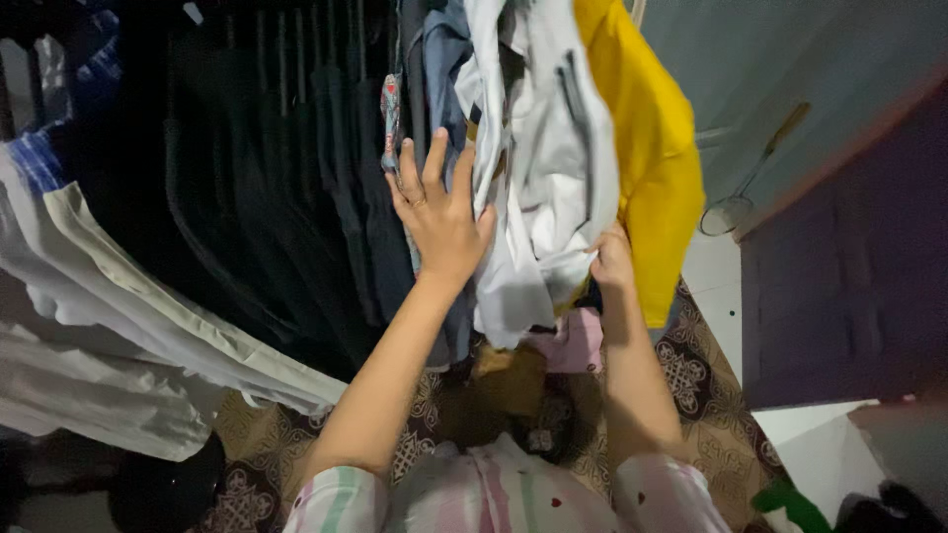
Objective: The person picks up clothes from a bed, places them on hangers, and hangs them on a clothing rack. The person handles several shirts and pants, organizing them by color on the rack.
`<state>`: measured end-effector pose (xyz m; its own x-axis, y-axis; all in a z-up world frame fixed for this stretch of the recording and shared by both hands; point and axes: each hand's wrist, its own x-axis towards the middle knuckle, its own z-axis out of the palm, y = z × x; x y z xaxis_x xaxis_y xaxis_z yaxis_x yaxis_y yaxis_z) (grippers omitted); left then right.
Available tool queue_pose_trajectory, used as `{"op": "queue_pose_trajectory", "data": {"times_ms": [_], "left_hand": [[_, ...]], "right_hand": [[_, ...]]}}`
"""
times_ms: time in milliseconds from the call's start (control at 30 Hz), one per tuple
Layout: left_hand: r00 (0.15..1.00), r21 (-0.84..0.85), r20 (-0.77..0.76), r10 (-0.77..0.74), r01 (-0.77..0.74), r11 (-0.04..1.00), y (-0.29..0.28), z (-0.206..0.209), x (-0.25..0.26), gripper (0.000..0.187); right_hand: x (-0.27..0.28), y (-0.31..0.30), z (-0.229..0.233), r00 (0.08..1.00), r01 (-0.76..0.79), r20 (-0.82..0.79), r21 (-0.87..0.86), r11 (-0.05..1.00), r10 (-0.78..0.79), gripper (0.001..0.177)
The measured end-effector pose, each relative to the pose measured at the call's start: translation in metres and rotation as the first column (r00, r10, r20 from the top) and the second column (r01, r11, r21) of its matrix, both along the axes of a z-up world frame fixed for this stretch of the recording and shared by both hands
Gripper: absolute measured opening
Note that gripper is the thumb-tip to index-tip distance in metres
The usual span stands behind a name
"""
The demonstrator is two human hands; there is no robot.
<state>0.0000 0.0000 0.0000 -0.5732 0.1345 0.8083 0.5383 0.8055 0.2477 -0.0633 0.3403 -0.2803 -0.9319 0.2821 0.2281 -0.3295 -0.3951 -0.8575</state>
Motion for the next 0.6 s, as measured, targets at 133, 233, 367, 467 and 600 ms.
{"op": "queue_pose_trajectory", "data": {"times_ms": [133,233,367,467,600], "left_hand": [[1.000,0.002,0.010,-0.002,0.002,1.000,-0.004,0.004,0.003,0.072],[0.998,0.002,-0.046,-0.037,0.037,0.999,0.000,0.004,0.005,0.066],[0.998,-0.001,-0.053,-0.032,0.032,0.999,0.009,0.001,0.006,0.064],[0.998,-0.005,-0.030,-0.059,0.059,0.998,0.005,-0.003,0.004,0.065],[0.995,0.026,-0.013,-0.101,0.101,0.995,-0.003,-0.002,-0.001,0.064]], "right_hand": [[0.034,-0.038,0.061,0.973,0.229,0.012,0.086,0.970,-0.231,0.052],[0.054,-0.076,0.103,0.795,0.603,-0.248,0.428,0.673,-0.554,0.060],[0.057,-0.106,0.126,0.530,0.754,-0.595,0.656,0.015,-0.605,0.066],[0.057,-0.083,0.097,0.576,0.649,-0.246,0.717,0.254,-0.779,0.047],[0.046,-0.038,0.034,0.590,0.564,-0.178,0.788,0.245,-0.787,0.037]]}}
